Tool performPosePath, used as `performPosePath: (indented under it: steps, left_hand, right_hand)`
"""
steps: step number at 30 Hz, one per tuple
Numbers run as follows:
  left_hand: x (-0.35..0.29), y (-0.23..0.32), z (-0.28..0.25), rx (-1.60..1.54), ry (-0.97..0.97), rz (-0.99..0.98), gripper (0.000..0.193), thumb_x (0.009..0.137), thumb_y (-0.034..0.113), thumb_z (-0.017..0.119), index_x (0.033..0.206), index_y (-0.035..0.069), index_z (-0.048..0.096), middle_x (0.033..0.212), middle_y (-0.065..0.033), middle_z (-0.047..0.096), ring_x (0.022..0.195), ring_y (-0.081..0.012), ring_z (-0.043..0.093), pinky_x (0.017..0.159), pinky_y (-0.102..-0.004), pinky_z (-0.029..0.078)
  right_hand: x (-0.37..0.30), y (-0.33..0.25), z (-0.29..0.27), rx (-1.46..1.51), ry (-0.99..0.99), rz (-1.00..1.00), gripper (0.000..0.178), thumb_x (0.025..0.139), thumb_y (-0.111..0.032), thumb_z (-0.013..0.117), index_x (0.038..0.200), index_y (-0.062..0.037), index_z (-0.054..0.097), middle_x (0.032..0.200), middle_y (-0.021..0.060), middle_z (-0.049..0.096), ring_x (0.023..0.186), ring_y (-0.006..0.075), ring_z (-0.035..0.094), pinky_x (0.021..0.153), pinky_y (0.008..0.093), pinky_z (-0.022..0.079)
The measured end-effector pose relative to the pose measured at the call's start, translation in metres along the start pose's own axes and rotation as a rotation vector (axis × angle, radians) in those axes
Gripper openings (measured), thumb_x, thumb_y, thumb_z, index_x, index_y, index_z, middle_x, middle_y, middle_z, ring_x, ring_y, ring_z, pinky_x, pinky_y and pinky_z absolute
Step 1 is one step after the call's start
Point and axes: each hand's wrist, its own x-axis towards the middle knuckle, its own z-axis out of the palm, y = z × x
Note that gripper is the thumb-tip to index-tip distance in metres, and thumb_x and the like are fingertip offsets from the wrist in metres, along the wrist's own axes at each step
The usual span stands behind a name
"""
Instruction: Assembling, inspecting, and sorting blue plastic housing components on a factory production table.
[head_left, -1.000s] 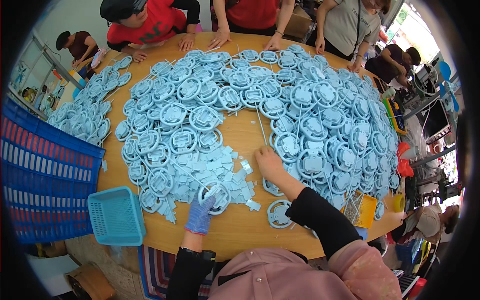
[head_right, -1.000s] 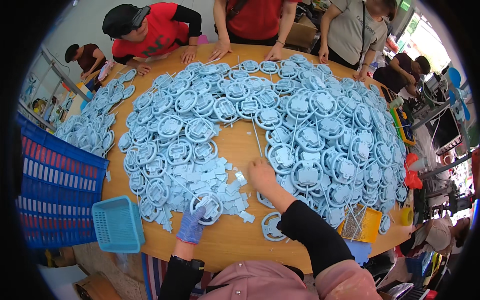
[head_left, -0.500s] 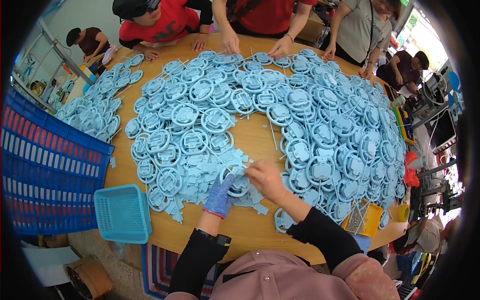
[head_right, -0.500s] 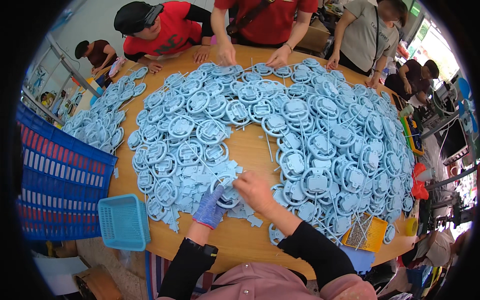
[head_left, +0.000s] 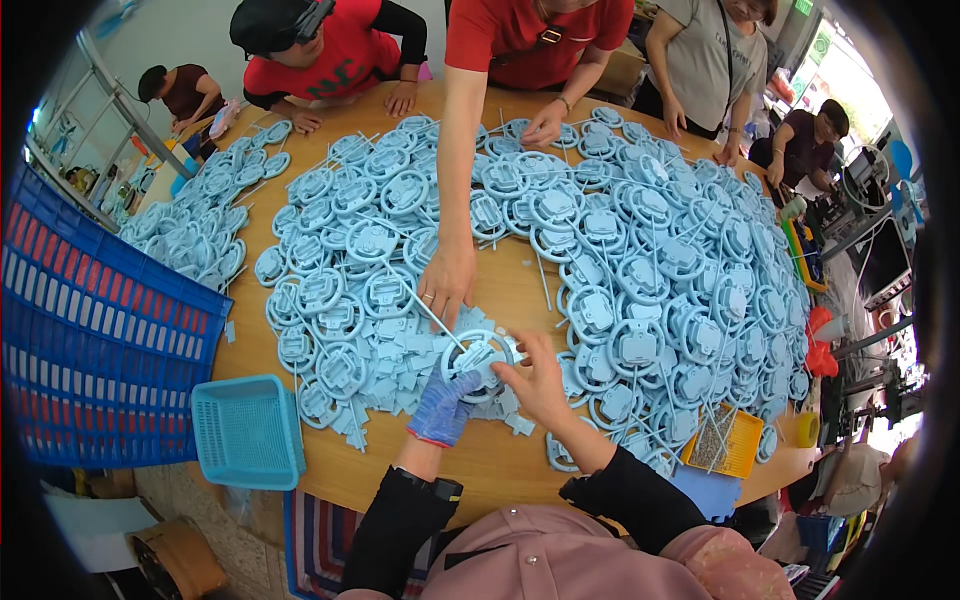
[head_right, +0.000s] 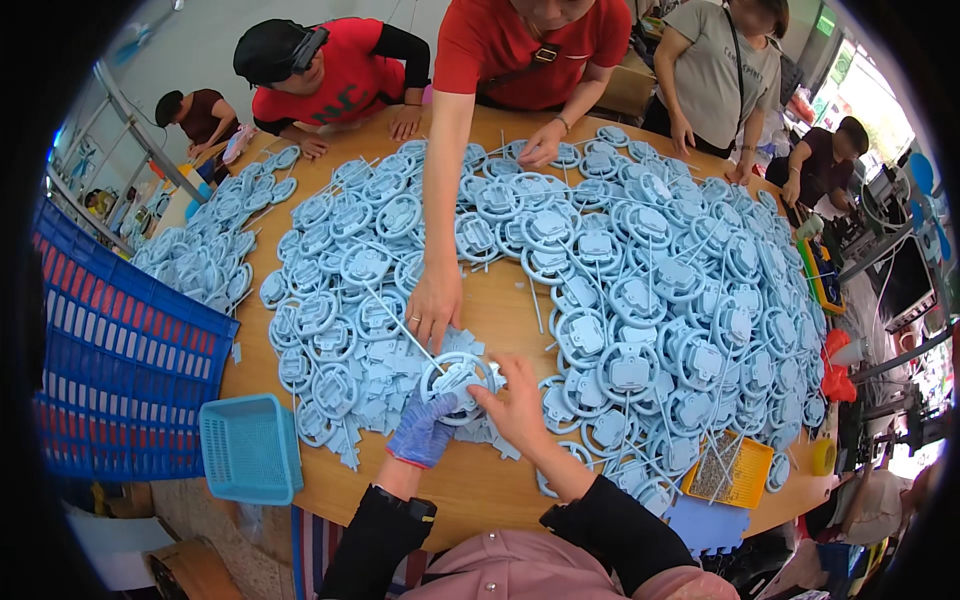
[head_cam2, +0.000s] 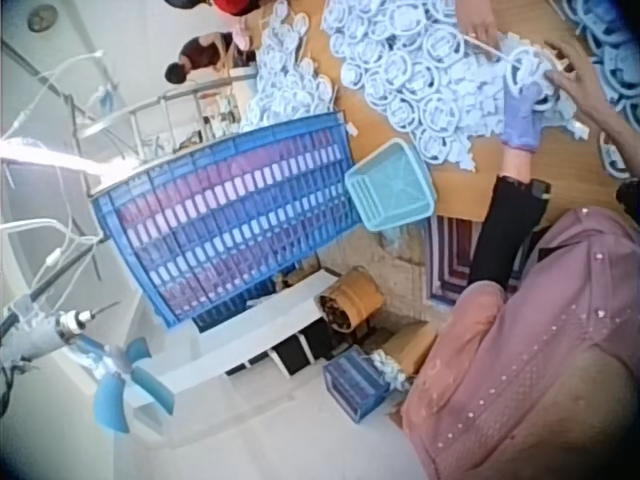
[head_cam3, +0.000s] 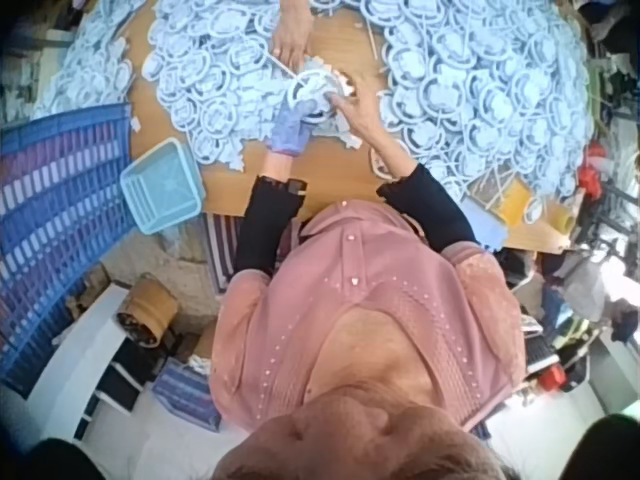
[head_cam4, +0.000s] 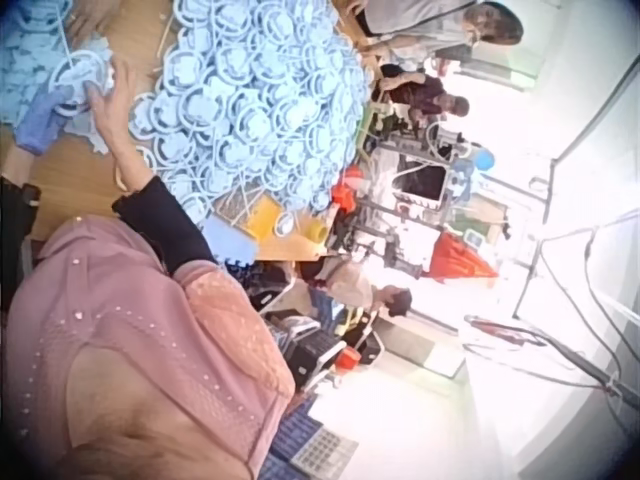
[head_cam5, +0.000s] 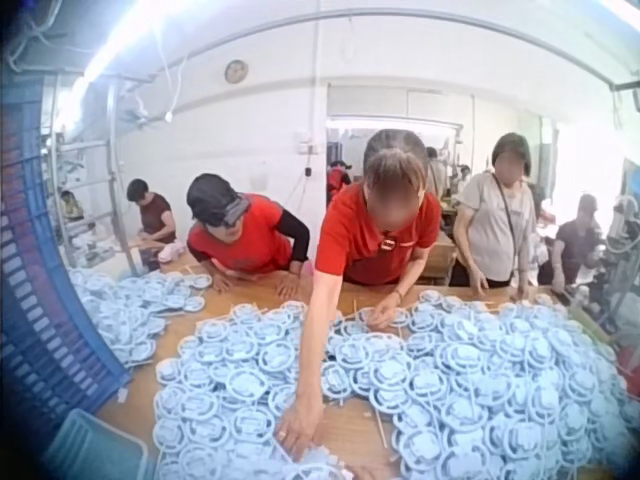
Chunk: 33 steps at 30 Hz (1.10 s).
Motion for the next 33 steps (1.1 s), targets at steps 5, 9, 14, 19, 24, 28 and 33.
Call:
performPosePath:
  steps: [5,9,14,19,24,28,33]
  left_hand:
    - [-0.009,0.010,0.003,0.106,-0.060,-0.044,0.061,0.078,0.003,0.071,0.133,0.006,0.045,0.122,-0.0058,0.057,0.109,-0.0180,0.058,0.090,-0.0314,0.051]
    - [-0.007,0.013,0.007,0.170,-0.038,-0.077,0.061,0.078,0.005,0.070,0.133,0.006,0.045,0.121,-0.0052,0.056,0.108,-0.0171,0.057,0.090,-0.0293,0.051]
    - [0.000,0.010,0.002,0.652,0.058,0.086,0.058,0.078,0.014,0.074,0.128,0.002,0.047,0.115,-0.0077,0.059,0.099,-0.0147,0.058,0.081,-0.0289,0.051]
    - [-0.009,0.005,0.014,0.926,0.190,0.244,0.055,0.078,0.018,0.074,0.123,0.000,0.047,0.114,-0.0091,0.059,0.099,-0.0159,0.058,0.081,-0.0301,0.050]
    - [-0.012,-0.010,-0.001,0.770,0.140,0.119,0.058,0.079,0.016,0.076,0.125,0.001,0.043,0.115,-0.0107,0.059,0.100,-0.0163,0.058,0.082,-0.0307,0.051]
    - [-0.021,-0.005,0.010,0.646,0.246,0.000,0.061,0.077,0.017,0.078,0.126,0.004,0.043,0.111,-0.0072,0.059,0.090,-0.0139,0.060,0.074,-0.0289,0.053]
    - [-0.028,0.015,-0.029,1.111,0.336,0.015,0.064,0.073,0.022,0.081,0.124,0.005,0.048,0.099,-0.0074,0.059,0.082,-0.0140,0.056,0.067,-0.0302,0.050]
  right_hand:
    - [0.011,0.017,-0.007,0.732,-0.418,0.736,0.056,0.086,-0.019,0.072,0.131,0.0039,0.049,0.109,0.0092,0.064,0.094,0.0162,0.060,0.082,0.0290,0.049]
    - [0.013,0.016,-0.011,0.721,-0.429,0.725,0.052,0.087,-0.021,0.071,0.128,0.0033,0.051,0.106,0.0069,0.064,0.091,0.0129,0.060,0.078,0.0269,0.048]
    - [0.014,0.013,-0.005,0.637,-0.364,0.750,0.040,0.086,-0.020,0.071,0.116,0.0017,0.056,0.097,0.0048,0.065,0.084,0.0115,0.060,0.073,0.0264,0.048]
    - [0.002,0.011,-0.004,0.644,-0.312,0.715,0.037,0.086,-0.022,0.072,0.110,0.0015,0.057,0.092,0.0043,0.064,0.081,0.0112,0.059,0.070,0.0259,0.048]
    - [-0.008,0.010,-0.006,0.660,-0.251,0.745,0.042,0.084,-0.022,0.075,0.111,0.0020,0.055,0.093,0.0037,0.062,0.078,0.0097,0.057,0.068,0.0248,0.047]
    - [-0.007,0.007,-0.002,0.654,-0.297,0.762,0.044,0.083,-0.022,0.076,0.112,0.0003,0.052,0.094,0.0043,0.061,0.080,0.0103,0.056,0.070,0.0253,0.047]
    - [-0.004,0.076,-0.018,0.124,-0.083,0.575,0.036,0.084,-0.021,0.074,0.109,-0.0056,0.054,0.095,0.0038,0.062,0.081,0.0110,0.059,0.068,0.0260,0.049]
